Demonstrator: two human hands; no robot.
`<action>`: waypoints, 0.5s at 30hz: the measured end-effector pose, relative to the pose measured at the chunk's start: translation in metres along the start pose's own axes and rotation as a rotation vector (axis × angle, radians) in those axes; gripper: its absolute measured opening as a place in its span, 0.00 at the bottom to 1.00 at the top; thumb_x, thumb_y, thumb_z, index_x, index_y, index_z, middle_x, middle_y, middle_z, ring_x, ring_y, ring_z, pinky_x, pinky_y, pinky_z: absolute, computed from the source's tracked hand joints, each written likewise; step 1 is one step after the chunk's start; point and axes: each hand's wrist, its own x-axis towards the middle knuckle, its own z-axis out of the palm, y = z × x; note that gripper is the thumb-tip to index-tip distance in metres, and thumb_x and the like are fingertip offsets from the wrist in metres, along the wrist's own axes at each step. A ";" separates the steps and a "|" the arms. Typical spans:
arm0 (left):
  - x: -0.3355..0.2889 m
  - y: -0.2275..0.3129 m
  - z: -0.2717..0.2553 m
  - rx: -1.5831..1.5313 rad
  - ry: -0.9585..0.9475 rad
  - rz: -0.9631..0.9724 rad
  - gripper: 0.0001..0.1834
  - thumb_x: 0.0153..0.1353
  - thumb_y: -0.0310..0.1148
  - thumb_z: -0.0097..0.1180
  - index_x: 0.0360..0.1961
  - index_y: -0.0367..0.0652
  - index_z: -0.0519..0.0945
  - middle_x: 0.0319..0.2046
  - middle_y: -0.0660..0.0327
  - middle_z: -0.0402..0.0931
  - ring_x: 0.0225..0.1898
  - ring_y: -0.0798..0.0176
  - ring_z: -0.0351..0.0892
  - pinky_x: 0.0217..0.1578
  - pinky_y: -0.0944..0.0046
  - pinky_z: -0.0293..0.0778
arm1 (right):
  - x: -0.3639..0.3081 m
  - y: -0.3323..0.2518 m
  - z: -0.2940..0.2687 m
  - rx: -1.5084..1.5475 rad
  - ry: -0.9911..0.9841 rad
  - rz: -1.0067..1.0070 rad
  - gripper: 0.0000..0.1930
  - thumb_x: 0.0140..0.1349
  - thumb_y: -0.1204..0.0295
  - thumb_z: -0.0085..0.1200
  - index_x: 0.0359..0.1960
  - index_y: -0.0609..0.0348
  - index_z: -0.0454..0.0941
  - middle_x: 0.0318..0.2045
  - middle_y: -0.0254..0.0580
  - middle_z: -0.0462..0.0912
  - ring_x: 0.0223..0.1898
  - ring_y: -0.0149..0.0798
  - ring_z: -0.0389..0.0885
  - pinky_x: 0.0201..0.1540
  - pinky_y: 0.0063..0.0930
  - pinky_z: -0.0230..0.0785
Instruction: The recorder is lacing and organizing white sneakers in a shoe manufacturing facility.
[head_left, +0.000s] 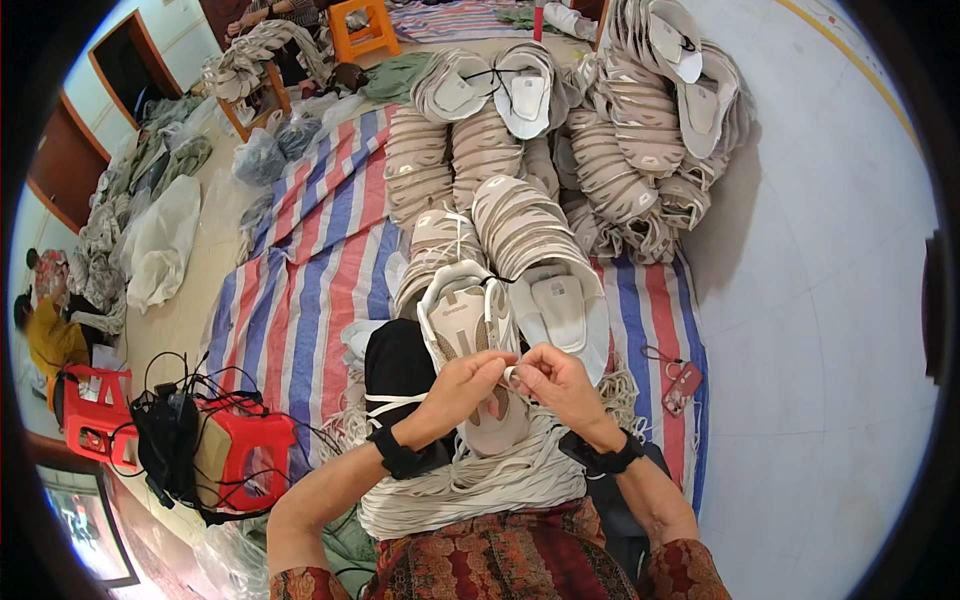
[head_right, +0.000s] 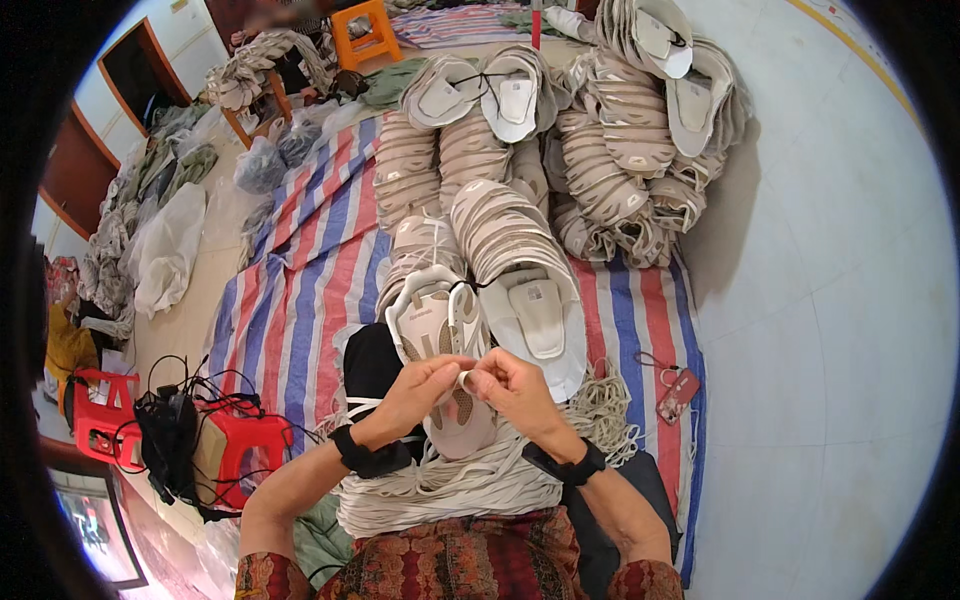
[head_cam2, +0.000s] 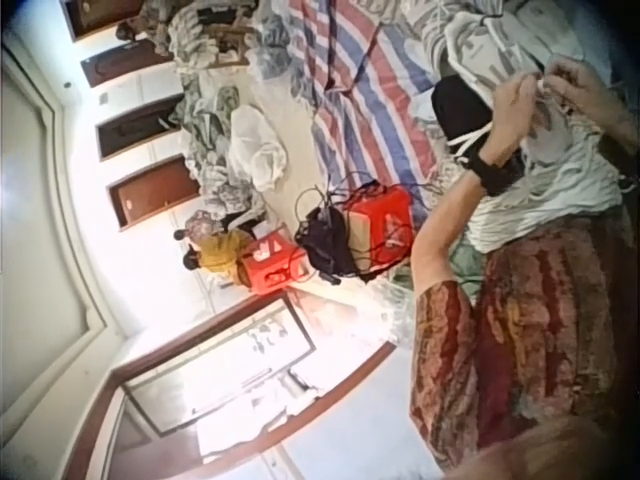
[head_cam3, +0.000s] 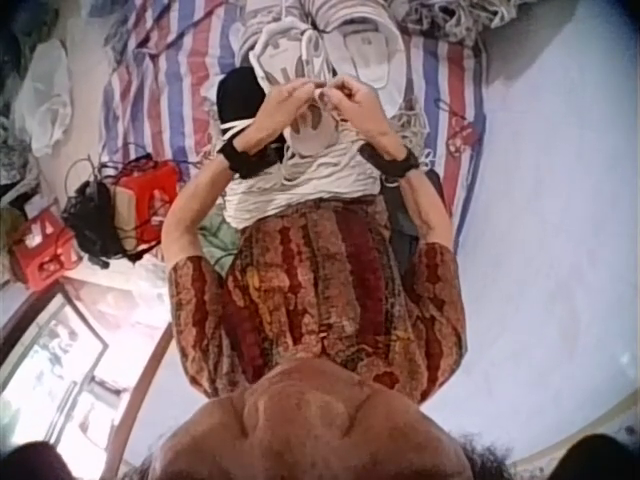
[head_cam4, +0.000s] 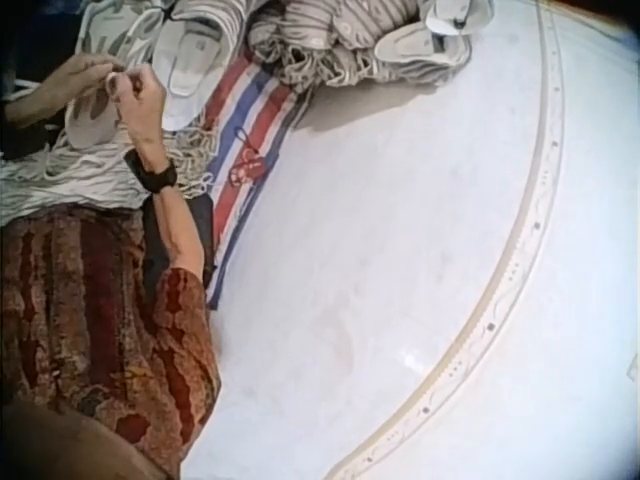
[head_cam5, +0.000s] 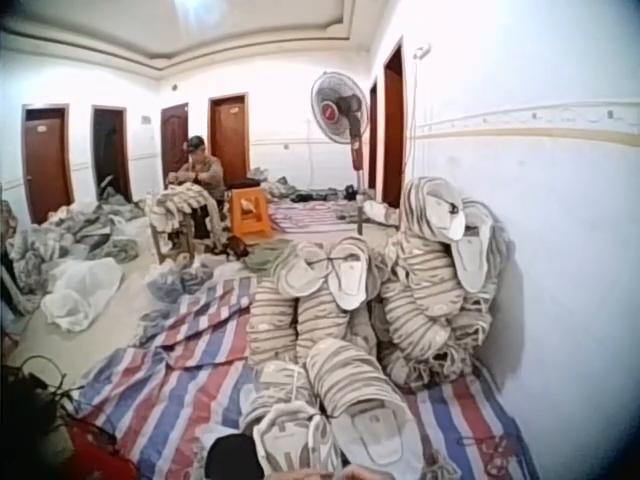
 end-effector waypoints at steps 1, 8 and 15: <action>-0.001 0.001 0.001 0.004 -0.014 0.041 0.17 0.64 0.36 0.42 0.45 0.32 0.72 0.29 0.60 0.76 0.22 0.73 0.74 0.18 0.74 0.67 | 0.000 0.000 0.002 -0.012 0.007 -0.008 0.05 0.62 0.74 0.46 0.30 0.63 0.70 0.22 0.32 0.73 0.21 0.20 0.67 0.23 0.14 0.60; -0.012 0.005 -0.001 -0.365 -0.037 -0.123 0.13 0.63 0.30 0.42 0.44 0.32 0.72 0.33 0.56 0.75 0.28 0.68 0.75 0.19 0.74 0.66 | -0.002 0.007 0.006 -0.178 0.111 -0.089 0.07 0.59 0.72 0.49 0.30 0.64 0.71 0.20 0.29 0.73 0.21 0.20 0.66 0.23 0.15 0.59; -0.021 0.004 -0.002 0.196 0.211 0.088 0.08 0.56 0.26 0.53 0.35 0.33 0.79 0.19 0.64 0.76 0.17 0.76 0.70 0.16 0.75 0.65 | -0.006 -0.005 0.000 -0.581 0.031 -0.016 0.08 0.58 0.73 0.51 0.36 0.65 0.72 0.22 0.32 0.74 0.22 0.21 0.68 0.23 0.16 0.61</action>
